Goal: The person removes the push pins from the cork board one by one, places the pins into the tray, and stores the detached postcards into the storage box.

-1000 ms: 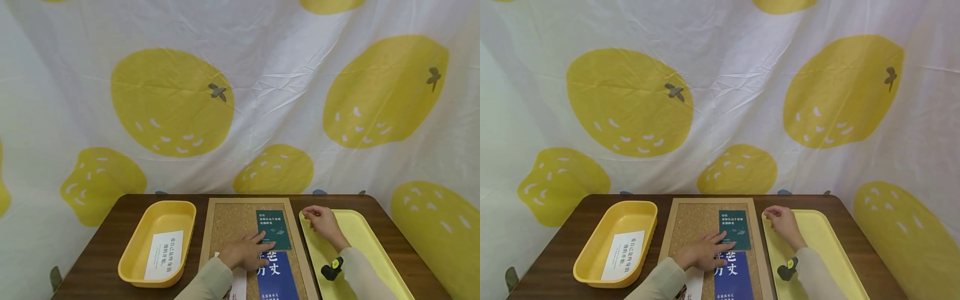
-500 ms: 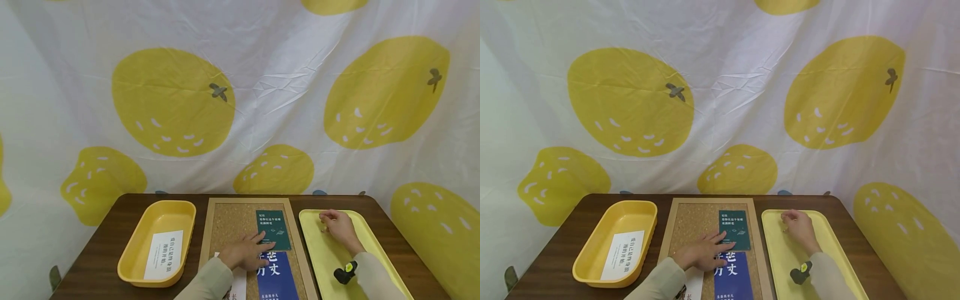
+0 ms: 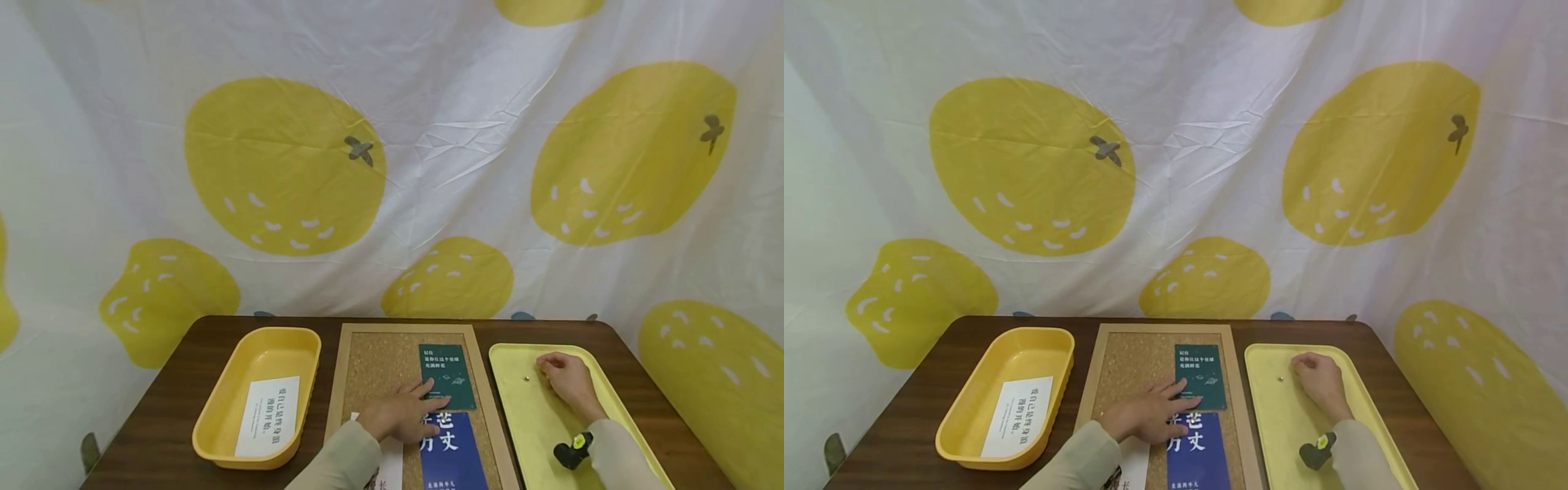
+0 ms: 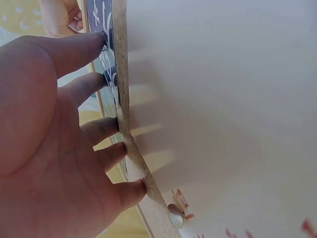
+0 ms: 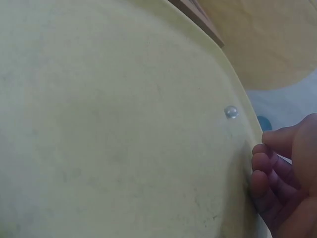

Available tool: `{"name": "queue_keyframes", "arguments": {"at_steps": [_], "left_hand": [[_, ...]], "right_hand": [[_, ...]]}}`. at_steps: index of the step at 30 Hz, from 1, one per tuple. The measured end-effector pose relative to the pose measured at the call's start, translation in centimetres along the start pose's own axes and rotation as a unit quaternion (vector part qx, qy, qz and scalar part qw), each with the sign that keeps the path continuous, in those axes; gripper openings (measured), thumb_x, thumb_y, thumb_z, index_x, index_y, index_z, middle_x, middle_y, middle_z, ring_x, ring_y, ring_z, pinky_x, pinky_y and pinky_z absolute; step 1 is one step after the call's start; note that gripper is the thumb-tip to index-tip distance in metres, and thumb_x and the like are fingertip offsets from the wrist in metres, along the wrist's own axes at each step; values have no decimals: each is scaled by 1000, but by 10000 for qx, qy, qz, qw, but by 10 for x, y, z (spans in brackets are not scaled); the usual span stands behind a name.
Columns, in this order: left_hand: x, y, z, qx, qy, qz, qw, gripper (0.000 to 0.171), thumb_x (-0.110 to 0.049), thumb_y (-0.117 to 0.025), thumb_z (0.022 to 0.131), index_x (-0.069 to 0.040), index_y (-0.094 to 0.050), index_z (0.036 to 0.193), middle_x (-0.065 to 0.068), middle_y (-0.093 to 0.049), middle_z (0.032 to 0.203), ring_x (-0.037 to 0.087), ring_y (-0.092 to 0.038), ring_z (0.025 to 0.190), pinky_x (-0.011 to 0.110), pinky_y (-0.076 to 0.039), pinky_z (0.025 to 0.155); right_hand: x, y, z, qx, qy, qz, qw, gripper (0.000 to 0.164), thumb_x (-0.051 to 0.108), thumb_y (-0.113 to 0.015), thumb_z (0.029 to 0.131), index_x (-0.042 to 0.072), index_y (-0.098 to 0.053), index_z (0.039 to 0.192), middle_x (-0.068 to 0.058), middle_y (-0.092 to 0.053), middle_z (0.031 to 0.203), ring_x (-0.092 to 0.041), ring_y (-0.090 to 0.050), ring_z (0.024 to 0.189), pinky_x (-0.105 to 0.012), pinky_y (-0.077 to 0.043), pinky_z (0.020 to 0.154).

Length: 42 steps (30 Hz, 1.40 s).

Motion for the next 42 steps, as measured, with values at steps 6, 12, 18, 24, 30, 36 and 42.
{"name": "queue_keyframes", "arguments": {"at_steps": [6, 12, 18, 24, 30, 36, 42], "left_hand": [[0, 0, 0, -12, -17, -31, 10000, 58, -46, -53, 99, -47, -30, 152, -6, -13, 166, 19, -6, 154, 51, -13, 122], [0, 0, 0, -44, -59, -18, 10000, 58, -46, -53, 99, -45, -30, 153, -5, -13, 166, 20, -7, 154, 52, -13, 122], [-1, 0, -1, -63, -79, -17, 9999, 57, -46, -53, 100, -45, -31, 153, -4, -14, 166, 20, -7, 154, 52, -14, 122], [0, 0, 0, -58, -70, -15, 10000, 57, -47, -52, 100, -46, -30, 153, -5, -14, 166, 20, -7, 154, 52, -14, 122], [0, 0, -1, -127, -102, -22, 9999, 57, -46, -53, 100, -45, -31, 153, -4, -15, 166, 21, -8, 154, 52, -15, 122], [0, 1, -1, -124, -107, -40, 9999, 57, -46, -52, 100, -44, -31, 153, -3, -14, 166, 21, -7, 154, 52, -14, 122], [0, 0, 0, -113, -73, 17, 9999, 57, -46, -52, 100, -44, -31, 153, -4, -13, 166, 21, -7, 154, 53, -13, 122]], "right_hand": [[-5, -2, 1, 31, -40, -2, 10000, 19, 10, -60, 96, -6, -70, 102, -3, -67, 77, -12, -57, 61, -25, -47, 50], [-9, -3, 1, 53, -7, -160, 9999, 19, 11, -62, 96, -4, -72, 101, -5, -71, 84, -11, -57, 68, -23, -47, 56], [-9, -4, 2, 130, 6, -170, 9998, 20, 13, -62, 96, -3, -73, 101, -7, -71, 89, -9, -55, 70, -22, -46, 59], [-9, -5, 4, 42, 116, -290, 9995, 19, 15, -64, 95, 0, -75, 100, -6, -73, 91, -8, -55, 73, -22, -45, 61], [-6, -4, 5, -67, 334, -499, 9982, 18, 16, -66, 94, 2, -77, 99, -9, -75, 95, -8, -58, 79, -21, -44, 66], [-5, -4, 4, -18, 357, -615, 9975, 20, 17, -65, 95, 2, -77, 102, -14, -75, 103, -16, -63, 89, -23, -46, 70], [-5, -5, 3, 1, 312, -609, 9977, 21, 18, -66, 95, 3, -77, 103, -14, -74, 105, -22, -65, 95, -25, -47, 73]]}}
Point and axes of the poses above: each hand's wrist, its own z-axis towards the middle knuckle, its own y-axis out of the back of the hand, x = y × z, the point moved 8 cm from there along z, towards the middle knuckle
